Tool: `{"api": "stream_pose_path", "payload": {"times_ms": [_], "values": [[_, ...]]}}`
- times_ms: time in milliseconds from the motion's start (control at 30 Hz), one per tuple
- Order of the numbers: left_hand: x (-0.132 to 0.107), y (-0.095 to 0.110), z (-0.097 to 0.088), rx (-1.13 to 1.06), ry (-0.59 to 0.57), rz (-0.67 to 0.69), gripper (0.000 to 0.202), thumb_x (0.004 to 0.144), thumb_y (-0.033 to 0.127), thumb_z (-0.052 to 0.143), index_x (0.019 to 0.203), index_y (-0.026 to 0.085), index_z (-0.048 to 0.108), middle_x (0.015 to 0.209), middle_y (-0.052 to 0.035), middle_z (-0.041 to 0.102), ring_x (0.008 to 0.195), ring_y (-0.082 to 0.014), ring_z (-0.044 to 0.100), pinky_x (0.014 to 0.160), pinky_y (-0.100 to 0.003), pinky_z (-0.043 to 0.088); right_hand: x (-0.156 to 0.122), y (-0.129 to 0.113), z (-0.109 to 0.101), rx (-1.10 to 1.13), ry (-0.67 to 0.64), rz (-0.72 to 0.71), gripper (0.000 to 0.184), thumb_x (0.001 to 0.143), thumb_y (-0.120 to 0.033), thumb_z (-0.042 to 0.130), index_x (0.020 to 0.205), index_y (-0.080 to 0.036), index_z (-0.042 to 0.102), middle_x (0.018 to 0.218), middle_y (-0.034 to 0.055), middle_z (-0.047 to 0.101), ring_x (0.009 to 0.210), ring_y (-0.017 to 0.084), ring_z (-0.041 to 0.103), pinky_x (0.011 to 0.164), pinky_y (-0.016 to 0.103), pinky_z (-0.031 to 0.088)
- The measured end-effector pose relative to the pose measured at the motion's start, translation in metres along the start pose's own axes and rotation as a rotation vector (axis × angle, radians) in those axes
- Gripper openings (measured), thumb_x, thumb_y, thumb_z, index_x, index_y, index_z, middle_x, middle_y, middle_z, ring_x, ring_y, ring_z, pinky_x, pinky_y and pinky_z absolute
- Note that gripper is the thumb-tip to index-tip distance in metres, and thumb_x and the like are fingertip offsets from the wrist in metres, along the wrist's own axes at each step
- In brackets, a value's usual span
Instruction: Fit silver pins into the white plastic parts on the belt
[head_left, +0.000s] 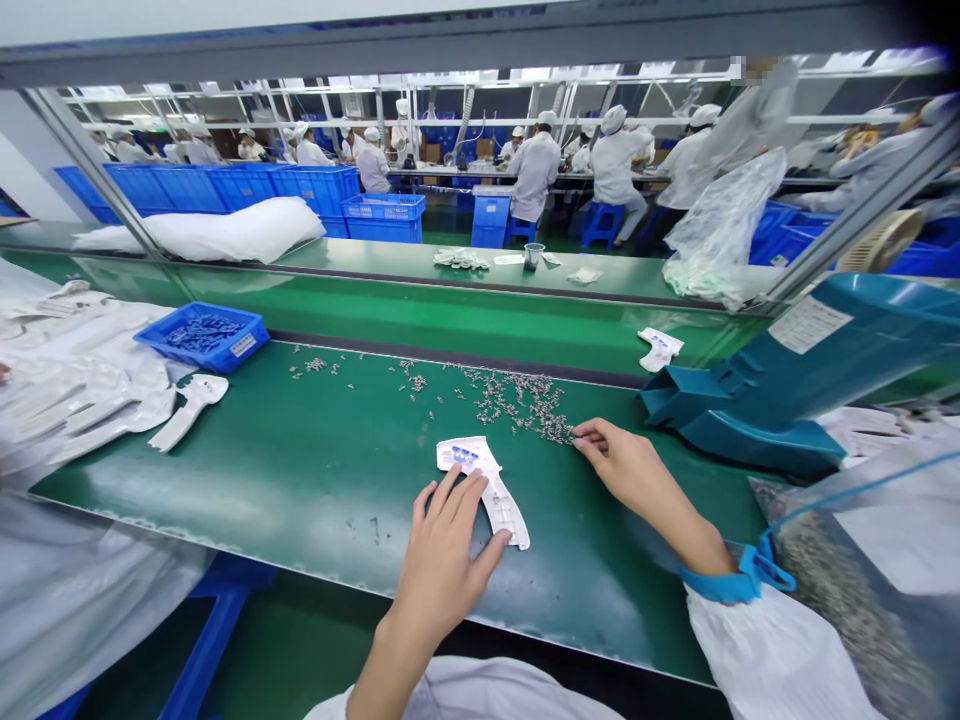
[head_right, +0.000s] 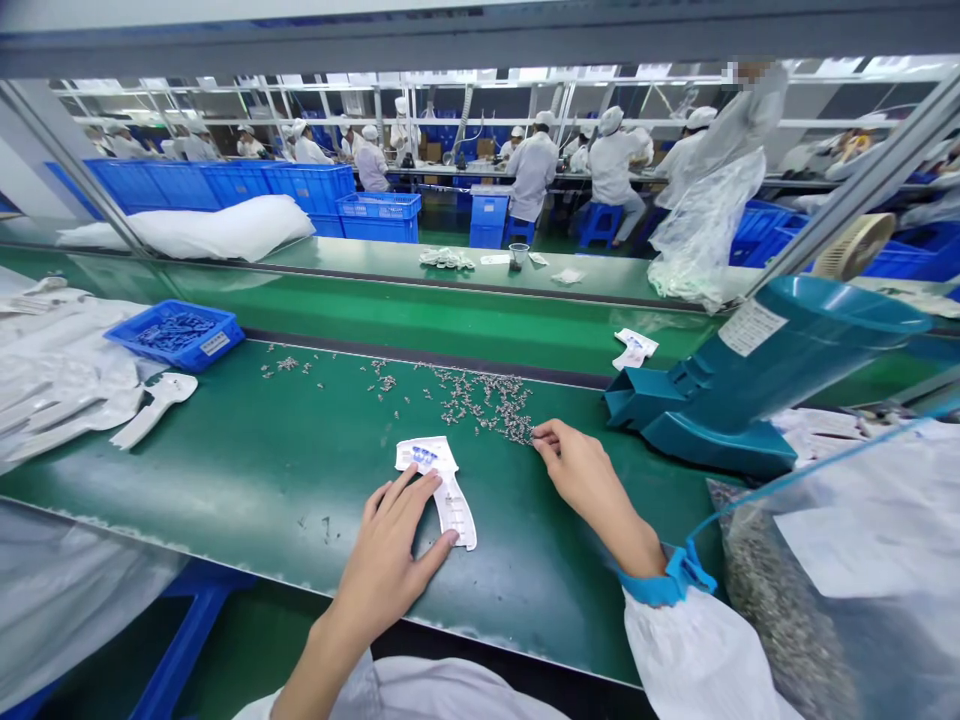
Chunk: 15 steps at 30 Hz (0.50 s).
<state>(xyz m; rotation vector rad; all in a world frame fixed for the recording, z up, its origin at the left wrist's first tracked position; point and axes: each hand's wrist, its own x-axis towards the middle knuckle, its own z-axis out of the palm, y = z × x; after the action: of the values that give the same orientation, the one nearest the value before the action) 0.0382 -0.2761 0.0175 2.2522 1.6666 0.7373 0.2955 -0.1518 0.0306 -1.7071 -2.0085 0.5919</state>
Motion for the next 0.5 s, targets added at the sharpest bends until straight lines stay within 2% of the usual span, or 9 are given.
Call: {"api": "stream_pose_path", "payload": {"times_ms": [133, 267, 400, 500], "values": [[0.0, 0.0, 0.0, 0.002, -0.005, -0.005, 0.048, 0.097, 0.034, 0.053, 0.142, 0.024, 0.04, 0.147, -0.0083, 0.052, 0.144, -0.0286, 0.035, 0.114, -0.051, 0.031, -0.002, 0.006, 0.002, 0.143, -0.083, 0.032, 0.016, 0.087, -0.033, 0.056, 0.093, -0.024, 0.068, 0.095, 0.0065, 0.076, 0.089, 0.027, 0.071, 0.08, 0.04, 0.054], [-0.001, 0.001, 0.001, -0.011, 0.009, -0.002, 0.05, 0.096, 0.032, 0.055, 0.143, 0.025, 0.039, 0.146, -0.0082, 0.052, 0.144, -0.0292, 0.035, 0.113, -0.051, 0.032, -0.001, 0.009, 0.008, 0.352, -0.085, 0.068, 0.02, 0.082, -0.039, 0.063, 0.094, -0.023, 0.066, 0.089, 0.0065, 0.074, 0.085, 0.026, 0.071, 0.079, 0.04, 0.057], [0.0, 0.003, -0.002, -0.06, 0.082, -0.011, 0.044, 0.097, 0.027, 0.053, 0.139, 0.025, 0.043, 0.146, -0.0077, 0.051, 0.143, -0.0276, 0.035, 0.113, -0.047, 0.033, -0.002, -0.005, 0.009, 0.584, -0.115, 0.093, 0.039, 0.076, -0.048, 0.072, 0.101, -0.019, 0.065, 0.09, 0.0079, 0.071, 0.083, 0.023, 0.069, 0.077, 0.038, 0.058], [0.017, 0.006, -0.011, -0.112, 0.115, 0.023, 0.033, 0.099, 0.024, 0.05, 0.132, 0.024, 0.05, 0.137, -0.008, 0.057, 0.135, -0.0257, 0.044, 0.109, -0.043, 0.037, -0.004, -0.024, 0.009, 0.727, -0.207, 0.105, 0.046, 0.072, -0.052, 0.076, 0.101, -0.018, 0.065, 0.088, 0.007, 0.07, 0.08, 0.021, 0.068, 0.075, 0.036, 0.056]]}}
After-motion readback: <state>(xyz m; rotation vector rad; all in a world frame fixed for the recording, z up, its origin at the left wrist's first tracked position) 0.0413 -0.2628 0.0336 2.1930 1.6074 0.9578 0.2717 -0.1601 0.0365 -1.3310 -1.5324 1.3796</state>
